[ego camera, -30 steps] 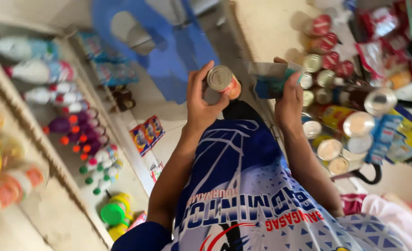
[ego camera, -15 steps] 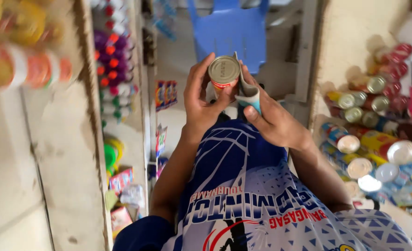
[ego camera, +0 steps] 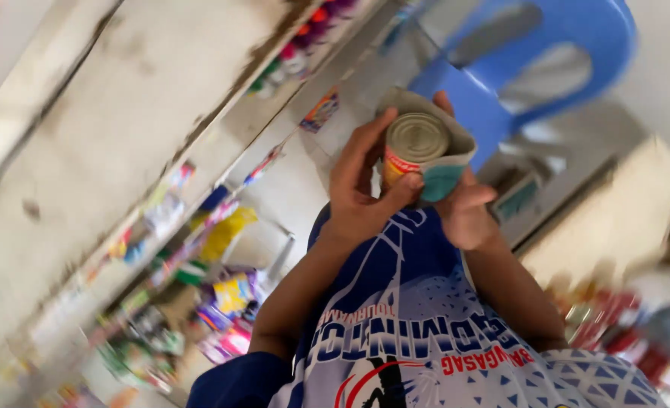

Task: Wipe canned goods with a cloth and place them on the grocery shelf.

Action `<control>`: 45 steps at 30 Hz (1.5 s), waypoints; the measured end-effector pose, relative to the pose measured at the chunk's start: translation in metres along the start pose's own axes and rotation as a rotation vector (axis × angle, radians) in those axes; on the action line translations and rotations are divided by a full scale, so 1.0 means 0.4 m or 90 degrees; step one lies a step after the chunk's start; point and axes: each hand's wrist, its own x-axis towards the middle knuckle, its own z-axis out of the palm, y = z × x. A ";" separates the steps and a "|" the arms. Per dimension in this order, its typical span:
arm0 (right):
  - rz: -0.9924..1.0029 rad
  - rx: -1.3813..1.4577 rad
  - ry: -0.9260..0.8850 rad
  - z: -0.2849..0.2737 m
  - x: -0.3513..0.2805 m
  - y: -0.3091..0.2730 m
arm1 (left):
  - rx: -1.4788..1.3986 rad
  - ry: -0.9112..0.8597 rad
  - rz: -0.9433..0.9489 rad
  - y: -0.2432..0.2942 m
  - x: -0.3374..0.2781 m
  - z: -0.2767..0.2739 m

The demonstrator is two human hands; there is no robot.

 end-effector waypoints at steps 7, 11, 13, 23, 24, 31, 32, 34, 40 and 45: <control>-0.346 -0.594 0.056 -0.133 0.091 0.181 | 0.147 0.249 0.111 -0.012 0.020 0.073; -0.121 0.160 -0.185 -0.046 0.175 0.012 | 0.213 0.394 0.131 -0.035 0.022 0.131; -0.086 0.185 -0.243 -0.067 0.190 0.042 | 0.217 0.454 0.129 -0.048 0.016 0.148; -0.047 0.099 -0.391 -0.028 0.171 -0.004 | 0.219 0.494 0.148 0.019 -0.055 0.189; -0.046 0.070 -0.401 -0.022 0.168 -0.014 | 0.218 0.505 0.157 0.029 -0.058 0.194; -0.126 0.110 -0.431 0.043 0.071 -0.095 | 0.226 0.518 0.219 0.076 -0.117 0.178; -0.113 0.143 -0.436 0.047 0.055 -0.091 | 0.222 0.529 0.229 0.086 -0.127 0.173; -0.094 0.179 -0.446 0.056 0.020 -0.085 | 0.220 0.547 0.236 0.097 -0.160 0.175; -0.085 0.211 -0.490 0.074 -0.024 -0.071 | 0.229 0.568 0.216 0.100 -0.250 0.195; -0.161 0.110 -0.427 0.097 -0.045 -0.075 | 0.241 0.542 0.226 0.102 -0.296 0.207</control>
